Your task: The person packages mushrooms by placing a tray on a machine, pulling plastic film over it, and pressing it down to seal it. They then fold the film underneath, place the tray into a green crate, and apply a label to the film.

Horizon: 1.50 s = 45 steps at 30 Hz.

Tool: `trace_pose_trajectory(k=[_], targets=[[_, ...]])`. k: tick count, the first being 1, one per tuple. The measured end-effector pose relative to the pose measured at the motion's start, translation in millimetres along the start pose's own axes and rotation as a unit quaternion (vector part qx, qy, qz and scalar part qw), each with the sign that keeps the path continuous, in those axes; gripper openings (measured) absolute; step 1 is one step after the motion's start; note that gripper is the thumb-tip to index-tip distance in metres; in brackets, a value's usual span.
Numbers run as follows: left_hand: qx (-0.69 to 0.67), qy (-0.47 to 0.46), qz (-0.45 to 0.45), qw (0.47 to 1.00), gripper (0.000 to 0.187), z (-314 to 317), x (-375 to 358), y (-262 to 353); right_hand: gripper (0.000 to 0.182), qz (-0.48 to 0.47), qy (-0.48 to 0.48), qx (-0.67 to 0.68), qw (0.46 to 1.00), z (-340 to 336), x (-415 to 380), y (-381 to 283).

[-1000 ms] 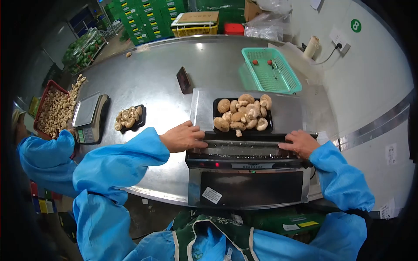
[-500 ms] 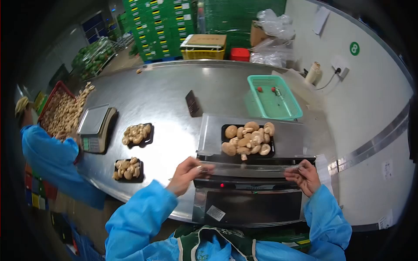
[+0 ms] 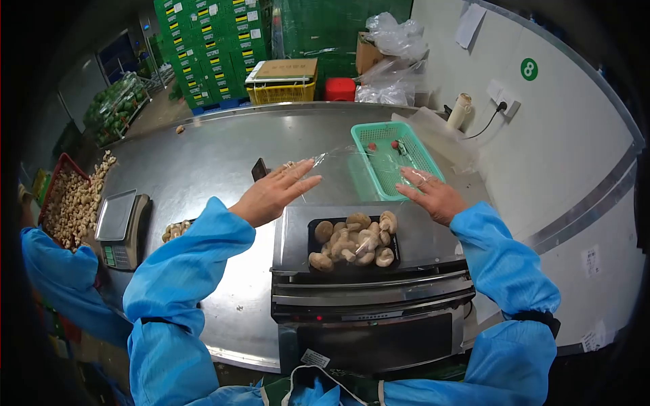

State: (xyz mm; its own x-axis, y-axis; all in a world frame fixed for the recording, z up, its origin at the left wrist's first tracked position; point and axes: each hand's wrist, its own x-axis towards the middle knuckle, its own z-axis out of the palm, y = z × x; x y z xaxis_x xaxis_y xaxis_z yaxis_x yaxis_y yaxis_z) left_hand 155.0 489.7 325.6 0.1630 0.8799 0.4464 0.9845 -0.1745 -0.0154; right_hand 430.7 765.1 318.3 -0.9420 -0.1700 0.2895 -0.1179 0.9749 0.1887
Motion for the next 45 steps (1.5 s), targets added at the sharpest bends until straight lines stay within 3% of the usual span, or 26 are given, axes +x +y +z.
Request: trace_pose_trajectory(k=[2, 5, 9, 11, 13, 18, 20, 21, 22, 23, 24, 25, 26, 27, 28, 29, 30, 31, 32, 34, 36, 38, 40, 41, 42, 45], targets=[[0.023, -0.045, 0.007, 0.999, 0.064, 28.1, -6.7, -9.7, 0.068, -0.008, -0.061, -0.029, 0.998, 18.6, 1.0, 7.3], [0.063, -0.144, -0.034, 0.987, 0.069, 50.9, -17.1, -8.5, 0.070, -0.030, -0.066, -0.049, 0.996, 40.7, 0.3, 11.1], [-0.032, -0.151, -0.144, 0.978, 0.059, 77.8, -23.0, -2.4, 0.066, 0.007, -0.075, 0.041, 0.996, 65.7, 0.2, 1.2], [-0.067, -0.141, -0.152, 0.976, 0.055, 99.5, -31.5, -3.5, 0.061, 0.105, -0.070, 0.151, 0.981, 95.5, -0.7, -11.2], [-0.082, -0.133, -0.176, 0.972, 0.044, 105.6, -34.4, 3.8, 0.060, 0.116, -0.053, 0.173, 0.977, 107.9, -4.7, -21.1], [-0.074, -0.134, -0.189, 0.970, 0.043, 102.4, -35.6, 15.1, 0.056, 0.148, -0.057, 0.178, 0.971, 93.8, -9.8, -44.5], [-0.081, -0.148, -0.197, 0.966, 0.043, 102.6, -43.3, 23.1, 0.051, 0.220, -0.078, 0.265, 0.936, 94.5, -18.8, -57.9], [-0.123, -0.117, -0.194, 0.966, 0.040, 103.8, -48.0, 27.8, 0.041, 0.292, -0.013, 0.365, 0.884, 87.8, -19.5, -69.6], [-0.164, -0.086, -0.191, 0.964, 0.038, 104.0, -52.7, 32.6, 0.041, 0.292, -0.013, 0.365, 0.884, 81.9, -20.3, -75.1], [-0.163, -0.086, -0.191, 0.964, 0.038, 102.9, -57.1, 38.2, 0.038, 0.330, -0.034, 0.466, 0.821, 76.3, -20.6, -79.8], [-0.338, -0.068, -0.288, 0.894, 0.036, 93.5, -55.4, 47.3, 0.036, 0.362, -0.055, 0.559, 0.744, 70.0, -19.7, -84.1], [-0.497, -0.046, -0.371, 0.783, 0.035, 83.4, -52.9, 55.9, 0.036, 0.360, -0.053, 0.559, 0.745, 62.3, -16.9, -89.8], [-0.495, -0.046, -0.371, 0.785, 0.035, 72.1, -49.2, 64.5, 0.034, 0.429, -0.032, 0.646, 0.631, 54.1, -13.5, -96.6], [-0.594, -0.044, -0.470, 0.652, 0.034, 60.3, -44.9, 73.7, 0.033, 0.487, -0.009, 0.715, 0.501, 47.7, -12.2, -102.7], [-0.671, -0.041, -0.552, 0.494, 0.034, 53.6, -42.9, 80.5, 0.033, 0.487, -0.007, 0.715, 0.501, 42.6, -10.9, -103.8], [-0.673, -0.045, -0.583, 0.453, 0.029, 61.3, -45.2, 81.9, 0.031, 0.513, -0.025, 0.736, 0.441, 37.4, -9.7, -100.7], [-0.673, -0.047, -0.583, 0.453, 0.029, 58.7, -45.2, 85.0, 0.030, 0.537, -0.043, 0.753, 0.379, 33.0, -12.5, -100.0], [-0.702, -0.035, -0.580, 0.412, 0.026, 55.9, -44.6, 87.7, 0.030, 0.538, -0.036, 0.764, 0.355, 33.6, -18.7, -102.5], [-0.730, -0.025, -0.576, 0.367, 0.024, 53.2, -45.5, 92.7, 0.030, 0.542, -0.035, 0.763, 0.351, 26.5, -26.6, -109.3], [-0.759, -0.046, -0.543, 0.356, 0.024, 36.3, -66.8, 120.6, 0.027, 0.533, -0.057, 0.766, 0.356, -4.8, -42.2, -134.7], [-0.697, -0.127, -0.604, 0.364, 0.025, 45.6, -118.0, 161.5, 0.024, 0.527, -0.043, 0.773, 0.350, -15.7, -72.2, -185.3], [-0.738, -0.129, -0.608, 0.263, 0.027, 70.3, -175.2, 204.3, 0.025, 0.575, -0.081, 0.758, 0.298, 15.7, -126.2, -231.1], [-0.703, -0.115, -0.646, 0.274, 0.029, 64.2, -186.1, 239.0, 0.026, 0.578, -0.085, 0.757, 0.292, 13.3, -137.4, -262.4], [-0.710, -0.083, -0.655, 0.243, 0.033, 72.5, -200.0, 248.9, 0.023, 0.558, -0.037, 0.773, 0.298, 24.4, -155.2, -274.3], [-0.711, -0.093, -0.655, 0.240, 0.033, 66.3, -197.4, 253.2, 0.020, 0.561, -0.043, 0.781, 0.270, 29.6, -171.6, -274.4], [-0.766, 0.021, -0.607, 0.208, 0.032, 44.6, -181.3, 258.0, 0.026, 0.557, 0.113, 0.802, 0.183, 16.1, -167.4, -284.6]])
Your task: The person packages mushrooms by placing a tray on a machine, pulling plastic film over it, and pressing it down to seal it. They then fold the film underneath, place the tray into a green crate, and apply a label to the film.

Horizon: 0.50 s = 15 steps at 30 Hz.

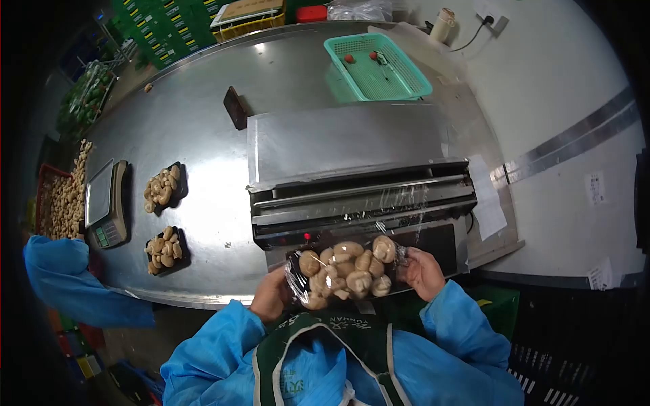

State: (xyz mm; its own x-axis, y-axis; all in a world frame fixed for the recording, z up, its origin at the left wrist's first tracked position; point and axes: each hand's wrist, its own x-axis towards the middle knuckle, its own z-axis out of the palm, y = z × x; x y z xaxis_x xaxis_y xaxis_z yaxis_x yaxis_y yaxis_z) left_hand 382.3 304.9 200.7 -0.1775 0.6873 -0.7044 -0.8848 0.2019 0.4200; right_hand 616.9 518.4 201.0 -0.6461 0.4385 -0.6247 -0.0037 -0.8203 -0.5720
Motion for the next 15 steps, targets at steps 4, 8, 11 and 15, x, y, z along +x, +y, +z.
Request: trace_pose_trajectory(k=[4, 8, 11, 15], targets=[[-0.025, 0.086, 0.091, 0.992, 0.034, -9.7, -10.4, -13.3, 0.027, -0.102, 0.086, -0.068, 0.989, 0.6, -0.8, 23.0], [0.220, 0.138, 0.217, 0.941, 0.023, -17.3, -2.8, -31.2, 0.022, -0.366, 0.177, -0.381, 0.830, 16.4, 1.2, 33.9], [0.246, 0.134, 0.255, 0.925, 0.015, -19.5, 8.9, -35.9, 0.024, -0.303, 0.229, -0.292, 0.878, 18.8, 4.0, 40.1], [0.255, 0.123, 0.332, 0.900, 0.017, -29.3, -1.6, -23.9, 0.025, -0.363, 0.284, -0.203, 0.864, 23.9, -6.6, 60.3]])
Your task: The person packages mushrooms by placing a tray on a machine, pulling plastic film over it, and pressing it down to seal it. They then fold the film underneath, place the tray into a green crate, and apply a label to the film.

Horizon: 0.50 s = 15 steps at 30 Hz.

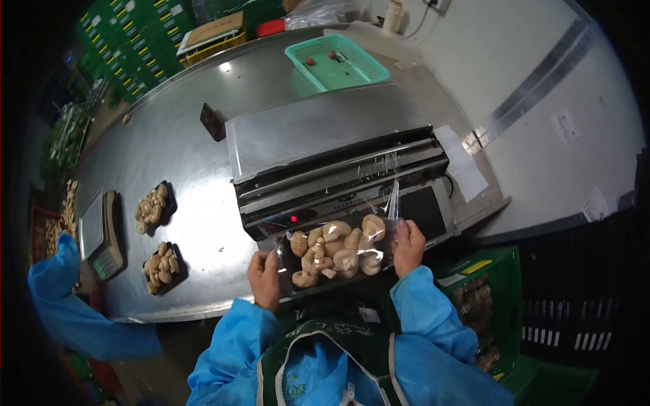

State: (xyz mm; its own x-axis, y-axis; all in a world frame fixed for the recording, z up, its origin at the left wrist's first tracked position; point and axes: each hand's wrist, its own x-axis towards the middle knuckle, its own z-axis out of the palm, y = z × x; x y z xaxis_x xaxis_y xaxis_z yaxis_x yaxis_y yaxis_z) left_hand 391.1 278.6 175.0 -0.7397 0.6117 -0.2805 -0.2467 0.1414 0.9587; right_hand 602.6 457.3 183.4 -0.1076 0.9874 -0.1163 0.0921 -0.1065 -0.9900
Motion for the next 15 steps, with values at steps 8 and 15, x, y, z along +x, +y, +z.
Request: trace_pose_trajectory(k=[8, 15], targets=[[0.313, -0.097, 0.170, 0.929, 0.013, -28.0, 11.4, 12.5, 0.027, 0.004, 0.151, -0.031, 0.988, -41.8, -64.1, 77.7], [0.539, -0.168, 0.375, 0.735, 0.010, 17.2, 55.7, -6.1, 0.014, 0.006, 0.211, 0.052, 0.976, 4.7, -63.0, 134.7]])
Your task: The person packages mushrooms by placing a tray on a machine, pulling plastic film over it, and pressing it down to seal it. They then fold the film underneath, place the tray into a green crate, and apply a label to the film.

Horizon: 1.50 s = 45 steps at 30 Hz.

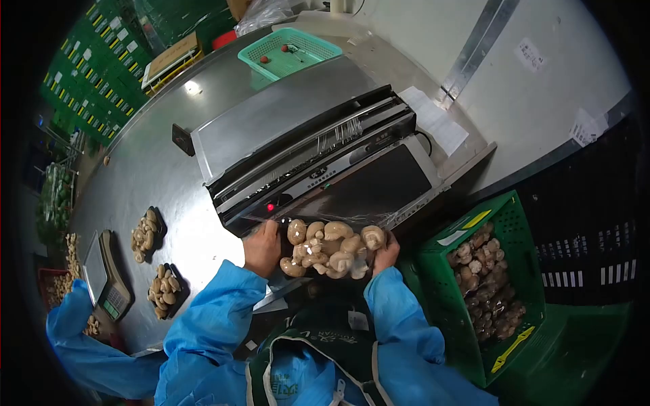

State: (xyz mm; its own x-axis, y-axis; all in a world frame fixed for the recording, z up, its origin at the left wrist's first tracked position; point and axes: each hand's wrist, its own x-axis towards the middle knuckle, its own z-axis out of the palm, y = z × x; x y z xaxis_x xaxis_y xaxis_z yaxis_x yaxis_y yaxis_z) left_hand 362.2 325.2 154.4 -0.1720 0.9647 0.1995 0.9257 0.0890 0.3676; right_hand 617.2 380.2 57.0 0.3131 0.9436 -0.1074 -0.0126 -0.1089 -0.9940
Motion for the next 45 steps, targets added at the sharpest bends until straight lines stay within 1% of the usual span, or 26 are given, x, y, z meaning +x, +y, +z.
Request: trace_pose_trajectory(k=[1, 3, 4, 5, 7, 8, 9, 11, 12, 13, 15, 17, 18, 21, 22, 23, 25, 26, 28, 29, 33, 35, 37, 39, 41, 45], targets=[[0.003, -0.002, 0.002, 1.000, 0.010, 2.2, 4.3, 3.9, 0.014, 0.002, 0.002, 0.003, 1.000, -0.5, -5.9, -14.7], [-0.033, -0.023, 0.024, 0.999, 0.010, 3.9, 4.1, 10.2, 0.026, 0.148, -0.225, 0.262, 0.927, -2.2, -25.1, -53.8], [-0.082, -0.047, 0.042, 0.995, 0.010, 5.0, -1.0, 10.0, 0.036, 0.211, -0.329, 0.382, 0.838, -1.2, -33.8, -75.7], [-0.177, -0.081, -0.035, 0.980, 0.014, 12.0, -10.9, 5.3, 0.046, 0.263, -0.423, 0.487, 0.717, 1.6, -38.8, -96.0], [-0.561, -0.038, -0.114, 0.819, 0.022, 9.2, -39.7, 25.0, 0.066, 0.340, -0.557, 0.642, 0.403, 9.8, -54.8, -115.4], [-0.678, -0.083, -0.225, 0.695, 0.023, 8.6, -66.7, 21.2, 0.031, 0.400, -0.469, 0.548, 0.565, 6.5, -80.2, -101.6], [-0.767, -0.122, -0.327, 0.538, 0.024, 7.2, -89.5, 17.2, 0.027, 0.296, -0.470, 0.405, 0.726, 3.1, -99.6, -113.3], [-0.729, -0.138, -0.327, 0.585, 0.024, -42.8, -110.5, 49.0, 0.023, 0.119, -0.737, 0.453, 0.487, -7.8, -104.0, -11.7], [-0.687, -0.160, -0.322, 0.632, 0.025, -61.8, -118.6, 59.7, 0.023, 0.129, -0.743, 0.452, 0.477, -16.2, -111.8, -28.2], [-0.839, -0.194, -0.075, 0.503, 0.028, -38.5, -121.3, 41.1, 0.043, 0.202, -0.668, 0.498, 0.515, -24.8, -120.9, -66.3], [-0.797, -0.174, -0.192, 0.545, 0.036, -94.9, -113.1, 88.9, 0.071, 0.292, -0.587, 0.501, 0.565, -35.9, -135.5, -107.1], [-0.886, -0.206, -0.164, 0.381, 0.043, -121.3, -115.8, 117.2, 0.054, 0.306, -0.586, 0.485, 0.572, -38.0, -147.2, -124.2], [-0.900, -0.229, -0.140, 0.344, 0.043, -124.7, -117.5, 121.8, 0.054, 0.311, -0.592, 0.479, 0.569, -38.9, -144.7, -125.4], [-0.898, -0.267, -0.099, 0.336, 0.044, -130.9, -130.2, 117.3, 0.027, 0.318, -0.662, 0.030, 0.678, -44.3, -108.7, -130.1], [-0.894, -0.275, -0.094, 0.341, 0.044, -134.0, -131.8, 112.2, 0.012, 0.186, -0.646, -0.157, 0.723, -44.9, -83.9, -128.0], [-0.891, -0.282, -0.091, 0.344, 0.044, -135.2, -135.3, 108.6, 0.020, 0.162, -0.539, -0.115, 0.819, -33.7, -72.7, -155.5], [-0.886, -0.287, -0.086, 0.353, 0.045, -135.6, -141.2, 103.2, 0.038, 0.080, -0.531, 0.136, 0.833, -7.9, -66.2, -220.8], [-0.883, -0.288, -0.091, 0.359, 0.045, -133.6, -146.5, 101.6, 0.052, 0.097, -0.618, 0.155, 0.764, 8.4, -74.2, -245.9], [-0.873, -0.297, -0.103, 0.373, 0.046, -131.1, -154.9, 97.9, 0.065, -0.060, -0.805, 0.027, 0.590, 28.0, -110.2, -276.9], [-0.868, -0.300, -0.110, 0.380, 0.046, -132.1, -157.5, 95.4, 0.079, 0.078, -0.879, -0.083, 0.464, 33.5, -123.8, -281.2], [-0.846, -0.292, -0.147, 0.422, 0.047, -130.5, -166.4, 81.5, 0.081, 0.139, -0.839, -0.058, 0.523, -13.9, -113.2, -247.1], [-0.827, -0.282, -0.173, 0.455, 0.048, -126.5, -172.0, 73.0, 0.082, 0.165, -0.795, -0.054, 0.582, -49.8, -126.5, -222.7], [-0.795, -0.255, -0.196, 0.514, 0.049, -121.1, -176.4, 64.9, 0.079, 0.251, -0.689, 0.106, 0.672, -77.7, -145.2, -197.0], [-0.754, -0.199, -0.171, 0.602, 0.063, -124.1, -168.0, 65.3, 0.067, 0.165, -0.615, 0.143, 0.757, -81.9, -160.1, -176.0], [-0.760, -0.168, -0.222, 0.588, 0.065, -117.5, -160.9, 59.7, 0.051, 0.306, -0.523, 0.211, 0.767, -85.4, -180.1, -168.6], [-0.747, -0.066, -0.395, 0.531, 0.070, -100.3, -137.0, 60.0, 0.034, 0.291, -0.377, 0.136, 0.869, -89.5, -186.5, -147.0]])
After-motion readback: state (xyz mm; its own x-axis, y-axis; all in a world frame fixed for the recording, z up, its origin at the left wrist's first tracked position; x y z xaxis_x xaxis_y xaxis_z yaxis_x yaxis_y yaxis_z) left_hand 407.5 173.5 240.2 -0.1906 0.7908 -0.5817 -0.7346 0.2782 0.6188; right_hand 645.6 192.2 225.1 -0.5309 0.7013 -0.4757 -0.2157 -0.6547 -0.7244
